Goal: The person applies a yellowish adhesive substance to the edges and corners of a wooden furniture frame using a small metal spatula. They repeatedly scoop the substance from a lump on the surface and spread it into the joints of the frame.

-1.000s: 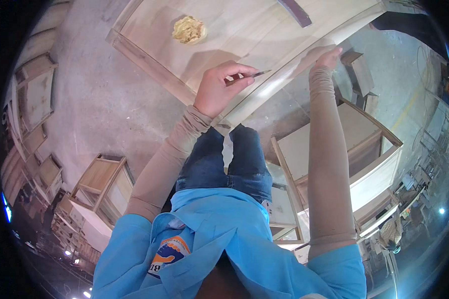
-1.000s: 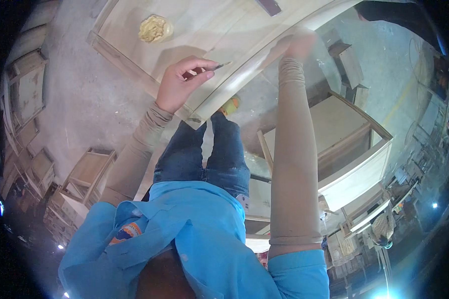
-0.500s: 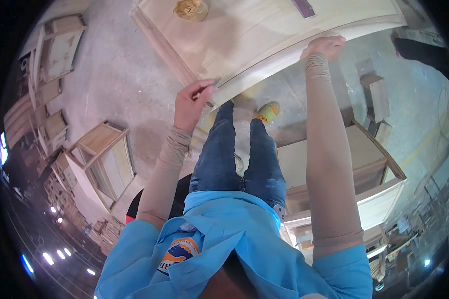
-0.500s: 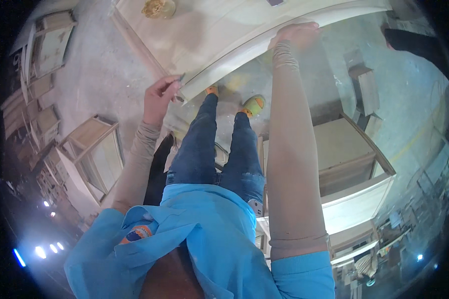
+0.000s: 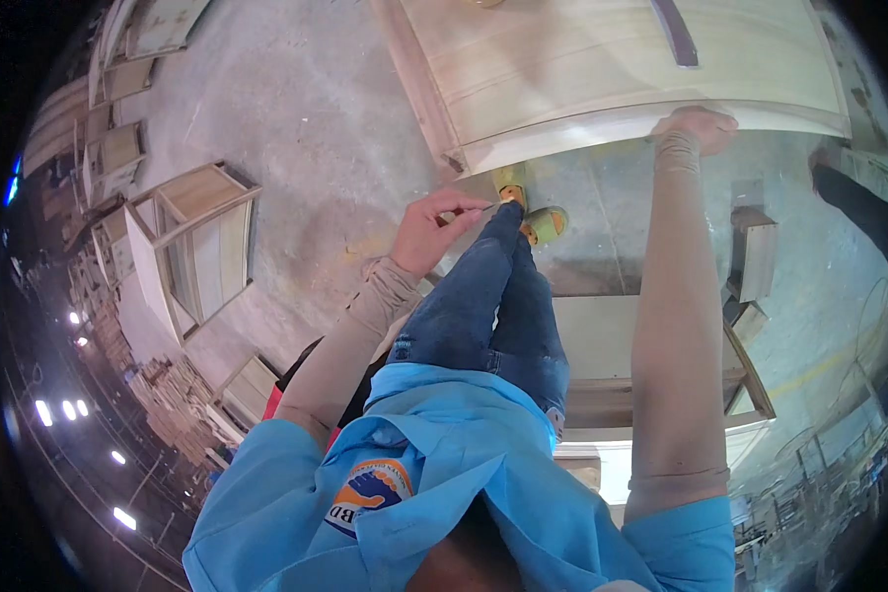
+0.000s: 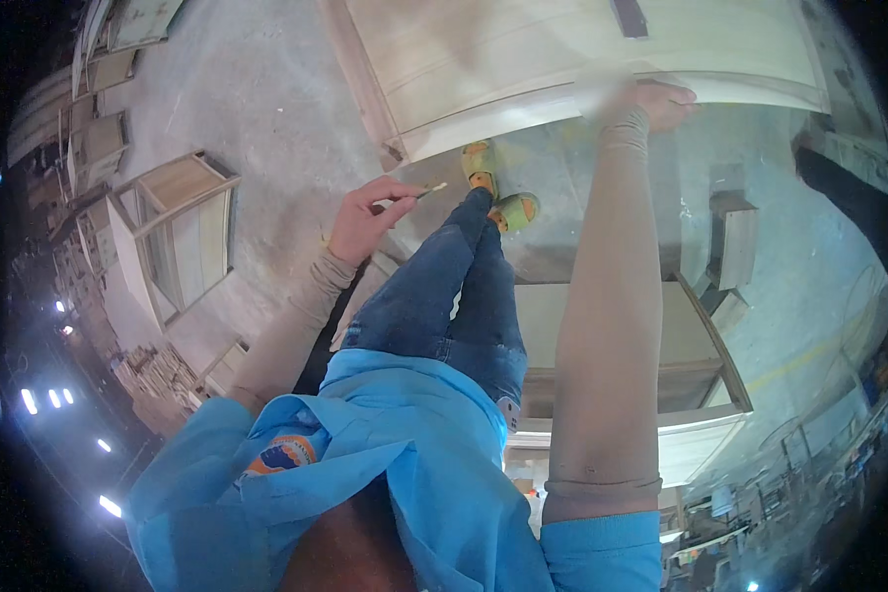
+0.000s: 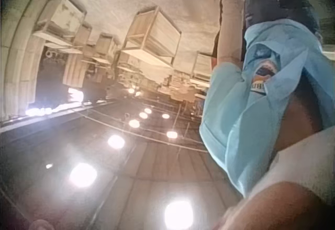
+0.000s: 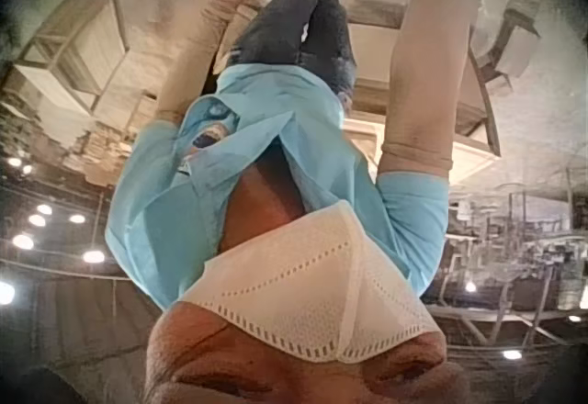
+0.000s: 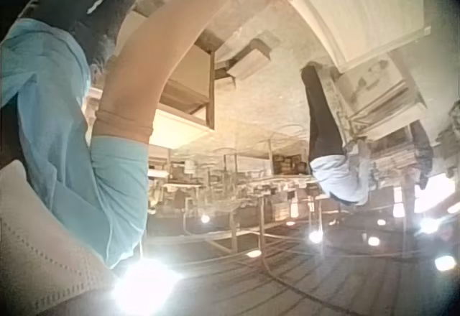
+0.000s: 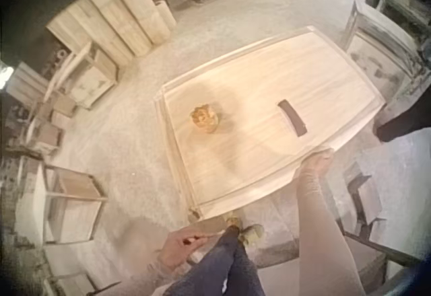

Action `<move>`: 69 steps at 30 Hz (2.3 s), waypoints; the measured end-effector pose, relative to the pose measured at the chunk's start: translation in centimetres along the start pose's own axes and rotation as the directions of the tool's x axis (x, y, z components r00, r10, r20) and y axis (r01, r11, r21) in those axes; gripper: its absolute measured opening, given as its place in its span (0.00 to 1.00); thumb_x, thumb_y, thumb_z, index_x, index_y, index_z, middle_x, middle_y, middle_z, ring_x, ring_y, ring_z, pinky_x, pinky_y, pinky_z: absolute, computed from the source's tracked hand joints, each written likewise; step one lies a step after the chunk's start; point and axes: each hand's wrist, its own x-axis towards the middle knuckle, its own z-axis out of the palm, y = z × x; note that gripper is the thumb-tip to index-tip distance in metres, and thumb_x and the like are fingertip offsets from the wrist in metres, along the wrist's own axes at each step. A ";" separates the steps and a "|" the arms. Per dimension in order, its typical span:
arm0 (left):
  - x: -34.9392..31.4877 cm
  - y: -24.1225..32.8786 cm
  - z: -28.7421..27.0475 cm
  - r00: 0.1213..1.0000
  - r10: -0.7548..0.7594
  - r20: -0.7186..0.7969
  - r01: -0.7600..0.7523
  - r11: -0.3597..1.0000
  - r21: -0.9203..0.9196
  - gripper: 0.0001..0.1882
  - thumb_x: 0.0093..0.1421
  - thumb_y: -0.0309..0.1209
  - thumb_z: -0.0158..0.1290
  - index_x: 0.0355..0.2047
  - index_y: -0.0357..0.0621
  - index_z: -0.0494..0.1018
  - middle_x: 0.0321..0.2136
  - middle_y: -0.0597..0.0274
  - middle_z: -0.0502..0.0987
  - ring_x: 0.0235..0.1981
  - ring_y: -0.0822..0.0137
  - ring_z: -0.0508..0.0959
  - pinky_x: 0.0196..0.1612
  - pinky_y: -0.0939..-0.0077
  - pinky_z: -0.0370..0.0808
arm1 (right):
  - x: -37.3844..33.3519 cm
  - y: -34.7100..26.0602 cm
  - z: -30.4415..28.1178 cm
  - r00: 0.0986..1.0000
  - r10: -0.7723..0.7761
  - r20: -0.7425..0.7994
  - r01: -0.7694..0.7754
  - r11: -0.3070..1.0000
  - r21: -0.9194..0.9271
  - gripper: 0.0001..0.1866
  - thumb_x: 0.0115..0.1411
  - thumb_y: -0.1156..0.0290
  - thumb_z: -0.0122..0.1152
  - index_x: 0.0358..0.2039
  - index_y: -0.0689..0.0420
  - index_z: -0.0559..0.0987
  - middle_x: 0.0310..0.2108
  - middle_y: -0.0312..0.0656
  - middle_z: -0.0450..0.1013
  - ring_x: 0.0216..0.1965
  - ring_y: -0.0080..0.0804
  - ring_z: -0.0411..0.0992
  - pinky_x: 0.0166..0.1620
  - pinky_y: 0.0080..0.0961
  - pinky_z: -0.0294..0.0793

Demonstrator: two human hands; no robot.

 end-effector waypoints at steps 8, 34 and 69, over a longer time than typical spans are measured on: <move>0.2 0.2 -0.2 1.000 0.020 0.013 -0.020 1.000 0.007 0.10 0.58 0.27 0.61 0.41 0.48 0.83 0.35 0.67 0.78 0.36 0.77 0.73 0.34 0.82 0.71 | -0.5 -0.4 0.0 0.999 -0.037 0.002 0.037 0.989 -0.143 0.31 0.72 0.56 0.25 0.56 0.72 0.66 0.54 0.67 0.67 0.53 0.65 0.68 0.56 0.53 0.70; 8.6 3.7 0.3 0.963 0.262 -0.059 -0.260 0.965 0.045 0.14 0.54 0.21 0.60 0.41 0.44 0.82 0.35 0.63 0.77 0.38 0.68 0.74 0.42 0.78 0.77 | 2.4 2.2 0.3 0.988 -0.145 -0.059 0.131 0.973 -0.190 0.34 0.72 0.55 0.24 0.56 0.75 0.66 0.55 0.70 0.65 0.56 0.66 0.65 0.59 0.51 0.65; 10.9 1.6 2.9 0.740 0.651 -0.172 -0.531 0.721 0.444 0.14 0.50 0.24 0.63 0.39 0.49 0.83 0.34 0.67 0.77 0.36 0.62 0.71 0.41 0.70 0.72 | -0.1 0.3 0.6 0.989 -0.146 -0.016 0.126 0.900 -0.417 0.35 0.70 0.57 0.21 0.43 0.77 0.73 0.45 0.67 0.72 0.43 0.64 0.70 0.46 0.53 0.67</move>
